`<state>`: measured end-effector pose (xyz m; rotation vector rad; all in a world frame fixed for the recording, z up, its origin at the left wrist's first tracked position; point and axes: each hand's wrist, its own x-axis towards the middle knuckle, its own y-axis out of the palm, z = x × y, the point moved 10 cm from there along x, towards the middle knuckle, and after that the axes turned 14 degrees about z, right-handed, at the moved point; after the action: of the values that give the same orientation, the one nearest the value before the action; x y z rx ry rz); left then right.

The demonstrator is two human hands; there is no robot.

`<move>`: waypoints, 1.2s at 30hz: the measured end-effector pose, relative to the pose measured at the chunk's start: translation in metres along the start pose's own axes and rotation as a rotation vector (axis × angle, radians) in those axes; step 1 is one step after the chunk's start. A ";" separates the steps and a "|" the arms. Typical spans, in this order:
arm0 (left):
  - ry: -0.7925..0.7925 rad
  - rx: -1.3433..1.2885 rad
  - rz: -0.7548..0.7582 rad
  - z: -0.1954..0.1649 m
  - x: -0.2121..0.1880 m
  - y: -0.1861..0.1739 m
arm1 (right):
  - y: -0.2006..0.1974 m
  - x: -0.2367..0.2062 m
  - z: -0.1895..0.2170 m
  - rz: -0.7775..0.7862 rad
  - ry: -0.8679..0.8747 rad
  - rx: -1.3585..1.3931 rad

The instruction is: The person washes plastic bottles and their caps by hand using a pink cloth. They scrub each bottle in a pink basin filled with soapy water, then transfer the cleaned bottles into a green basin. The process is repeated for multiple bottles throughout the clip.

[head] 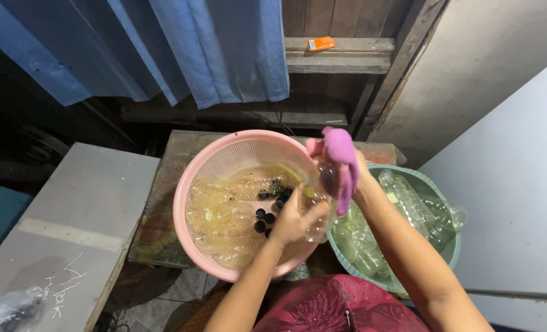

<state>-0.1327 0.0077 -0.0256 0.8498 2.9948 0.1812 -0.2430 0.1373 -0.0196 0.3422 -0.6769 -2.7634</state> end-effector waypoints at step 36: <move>-0.124 0.378 0.252 0.048 0.022 0.024 | -0.231 -0.247 0.072 -0.497 0.486 -1.132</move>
<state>-0.1359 0.0446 -0.0699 1.2178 2.8368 -0.4323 -0.0807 0.4430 -0.0289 0.9105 1.1792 -2.7596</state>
